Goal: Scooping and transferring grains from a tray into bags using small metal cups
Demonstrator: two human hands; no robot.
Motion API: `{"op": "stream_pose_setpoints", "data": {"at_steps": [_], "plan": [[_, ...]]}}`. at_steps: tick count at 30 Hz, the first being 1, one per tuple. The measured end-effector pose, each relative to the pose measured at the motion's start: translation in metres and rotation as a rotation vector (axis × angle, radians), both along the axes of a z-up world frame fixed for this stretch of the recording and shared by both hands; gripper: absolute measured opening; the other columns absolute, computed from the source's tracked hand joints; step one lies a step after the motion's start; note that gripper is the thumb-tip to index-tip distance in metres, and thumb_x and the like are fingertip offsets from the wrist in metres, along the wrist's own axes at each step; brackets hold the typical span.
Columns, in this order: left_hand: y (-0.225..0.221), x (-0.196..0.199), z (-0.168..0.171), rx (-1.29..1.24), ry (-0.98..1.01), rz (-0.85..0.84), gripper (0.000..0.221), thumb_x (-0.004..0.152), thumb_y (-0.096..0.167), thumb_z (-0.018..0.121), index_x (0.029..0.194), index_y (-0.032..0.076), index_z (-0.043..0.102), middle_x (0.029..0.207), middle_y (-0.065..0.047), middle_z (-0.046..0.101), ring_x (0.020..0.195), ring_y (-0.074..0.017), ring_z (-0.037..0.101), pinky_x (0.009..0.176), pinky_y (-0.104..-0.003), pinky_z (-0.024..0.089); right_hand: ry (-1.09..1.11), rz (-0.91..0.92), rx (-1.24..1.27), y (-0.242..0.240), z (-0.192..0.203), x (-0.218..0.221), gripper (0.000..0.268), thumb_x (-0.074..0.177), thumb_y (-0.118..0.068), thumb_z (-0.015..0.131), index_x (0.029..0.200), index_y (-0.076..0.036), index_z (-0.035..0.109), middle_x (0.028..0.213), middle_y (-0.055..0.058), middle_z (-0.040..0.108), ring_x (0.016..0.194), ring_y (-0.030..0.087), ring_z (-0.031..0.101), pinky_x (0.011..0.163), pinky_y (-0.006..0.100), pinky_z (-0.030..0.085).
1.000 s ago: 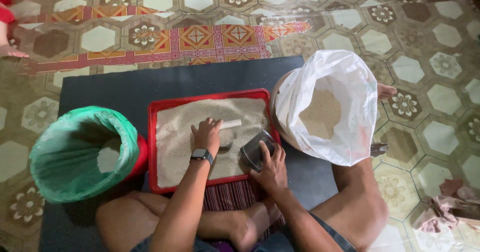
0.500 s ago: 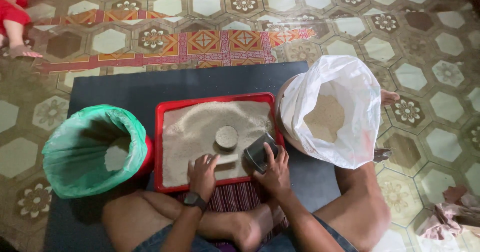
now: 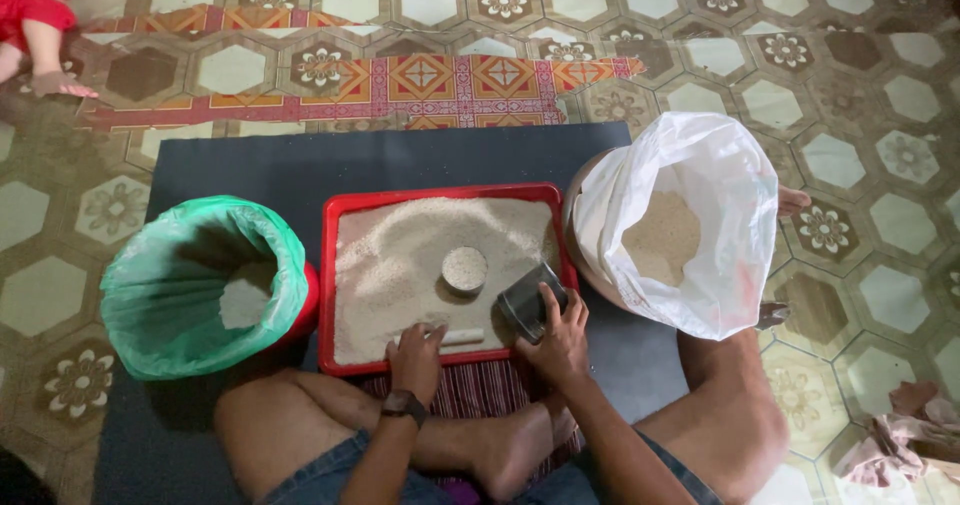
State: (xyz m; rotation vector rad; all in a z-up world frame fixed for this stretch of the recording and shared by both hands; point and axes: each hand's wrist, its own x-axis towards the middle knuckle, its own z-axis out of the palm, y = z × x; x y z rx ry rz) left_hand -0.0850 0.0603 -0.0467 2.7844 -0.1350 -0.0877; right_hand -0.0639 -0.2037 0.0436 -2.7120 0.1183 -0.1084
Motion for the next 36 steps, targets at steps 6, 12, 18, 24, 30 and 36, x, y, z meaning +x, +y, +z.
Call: {"op": "stream_pose_setpoints", "data": {"at_steps": [6,12,18,24,30,36], "plan": [[-0.005,0.001,-0.006,0.023,0.017,0.044,0.045,0.091,0.017,0.058,0.130,0.040,0.063,0.121,0.006,0.055,0.121,-0.0194,0.054,0.092,-0.056,0.045,-0.034,0.021,0.008,0.001,0.004,-0.001,0.121,0.053,-0.042,0.092,0.157,-0.030,0.031,0.145,0.025,0.033,0.137,0.050,0.036,0.109,0.060,0.042],[-0.015,-0.005,0.029,-0.122,-0.118,0.156,0.034,0.091,0.017,0.066,0.122,0.030,0.074,0.116,0.002,0.064,0.109,-0.0231,0.058,0.091,-0.052,0.042,-0.094,0.041,0.060,-0.001,0.009,-0.004,0.110,0.057,-0.034,0.090,0.154,-0.026,0.036,0.151,0.030,0.031,0.131,0.049,0.041,0.096,0.056,0.052],[-0.016,-0.006,0.036,-0.086,-0.126,0.164,0.036,0.091,0.019,0.062,0.125,0.026,0.071,0.118,0.000,0.066,0.112,-0.0232,0.059,0.092,-0.049,0.042,-0.117,0.046,0.120,-0.003,0.009,-0.006,0.112,0.056,-0.029,0.089,0.154,-0.024,0.036,0.152,0.031,0.031,0.130,0.049,0.042,0.101,0.055,0.048],[-0.019,-0.006,0.040,-0.099,-0.145,0.222,0.032,0.093,0.020,0.060,0.124,0.020,0.069,0.120,-0.002,0.066,0.115,-0.0257,0.058,0.100,-0.049,0.039,-0.042,0.027,0.116,-0.001,0.018,-0.006,0.113,0.057,-0.027,0.089,0.155,-0.028,0.033,0.152,0.029,0.030,0.129,0.048,0.043,0.095,0.054,0.052],[-0.018,-0.007,0.039,-0.031,-0.171,0.222,0.035,0.089,0.020,0.066,0.124,0.021,0.068,0.124,-0.001,0.064,0.122,-0.0229,0.055,0.102,-0.050,0.039,-0.071,0.040,0.120,-0.001,0.018,-0.007,0.113,0.056,-0.026,0.088,0.155,-0.026,0.033,0.152,0.028,0.030,0.130,0.047,0.042,0.100,0.054,0.049],[-0.020,-0.008,0.049,-0.133,-0.091,0.256,0.038,0.089,0.015,0.067,0.126,0.019,0.069,0.125,-0.001,0.064,0.123,-0.0229,0.055,0.106,-0.050,0.036,0.039,0.019,0.103,-0.005,0.012,-0.007,0.116,0.056,-0.025,0.090,0.155,-0.032,0.030,0.152,0.027,0.028,0.131,0.046,0.041,0.087,0.052,0.059]]}}
